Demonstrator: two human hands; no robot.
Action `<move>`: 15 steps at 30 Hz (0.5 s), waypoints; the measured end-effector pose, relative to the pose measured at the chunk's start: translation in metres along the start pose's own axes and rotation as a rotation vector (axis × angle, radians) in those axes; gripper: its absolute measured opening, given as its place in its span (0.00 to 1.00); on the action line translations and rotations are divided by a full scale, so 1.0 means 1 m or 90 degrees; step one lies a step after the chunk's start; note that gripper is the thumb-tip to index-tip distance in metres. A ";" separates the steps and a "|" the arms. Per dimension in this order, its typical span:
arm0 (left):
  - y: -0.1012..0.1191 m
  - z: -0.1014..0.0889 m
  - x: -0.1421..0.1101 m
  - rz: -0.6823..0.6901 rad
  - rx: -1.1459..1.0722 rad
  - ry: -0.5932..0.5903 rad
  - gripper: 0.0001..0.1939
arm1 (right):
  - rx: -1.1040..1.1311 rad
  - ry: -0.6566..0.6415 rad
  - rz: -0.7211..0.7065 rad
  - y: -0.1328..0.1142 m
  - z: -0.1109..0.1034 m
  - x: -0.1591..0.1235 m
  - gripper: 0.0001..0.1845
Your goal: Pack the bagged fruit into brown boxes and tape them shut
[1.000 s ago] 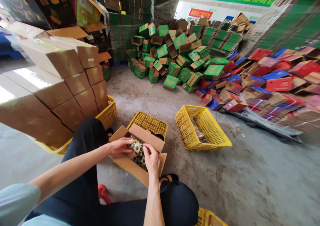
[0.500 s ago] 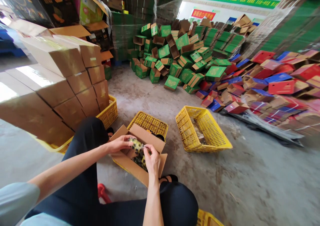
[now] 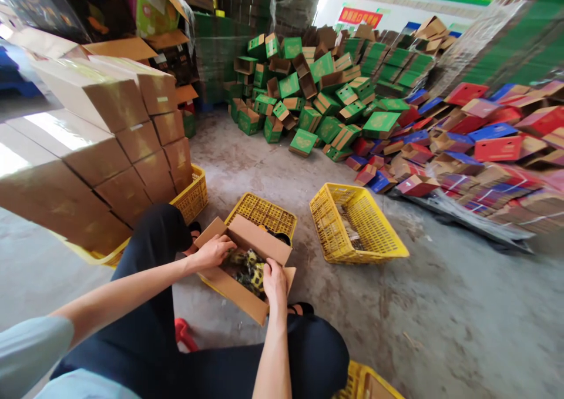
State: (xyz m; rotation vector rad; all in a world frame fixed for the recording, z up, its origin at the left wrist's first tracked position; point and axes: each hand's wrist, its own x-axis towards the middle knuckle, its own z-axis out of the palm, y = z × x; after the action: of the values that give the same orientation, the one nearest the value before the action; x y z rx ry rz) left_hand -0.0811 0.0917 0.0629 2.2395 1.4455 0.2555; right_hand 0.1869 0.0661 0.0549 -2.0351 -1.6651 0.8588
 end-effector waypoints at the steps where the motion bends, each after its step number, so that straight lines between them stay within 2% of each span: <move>1: 0.003 0.002 -0.001 0.009 0.030 -0.007 0.23 | -0.010 -0.008 0.005 -0.002 0.003 -0.001 0.22; 5: 0.013 0.011 0.000 0.054 0.095 -0.090 0.21 | -0.036 -0.020 0.025 -0.007 0.010 -0.005 0.23; 10: 0.026 0.026 0.012 0.055 0.009 -0.132 0.32 | -0.005 -0.003 0.027 -0.006 0.010 -0.003 0.26; 15: 0.038 0.044 0.025 0.082 -0.069 -0.181 0.48 | 0.080 -0.046 -0.007 -0.005 0.018 -0.002 0.24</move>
State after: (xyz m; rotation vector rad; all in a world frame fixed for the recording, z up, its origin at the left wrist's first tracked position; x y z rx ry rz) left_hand -0.0223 0.0893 0.0402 2.1795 1.1162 0.0513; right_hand 0.1718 0.0640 0.0451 -1.9295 -1.6160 1.0183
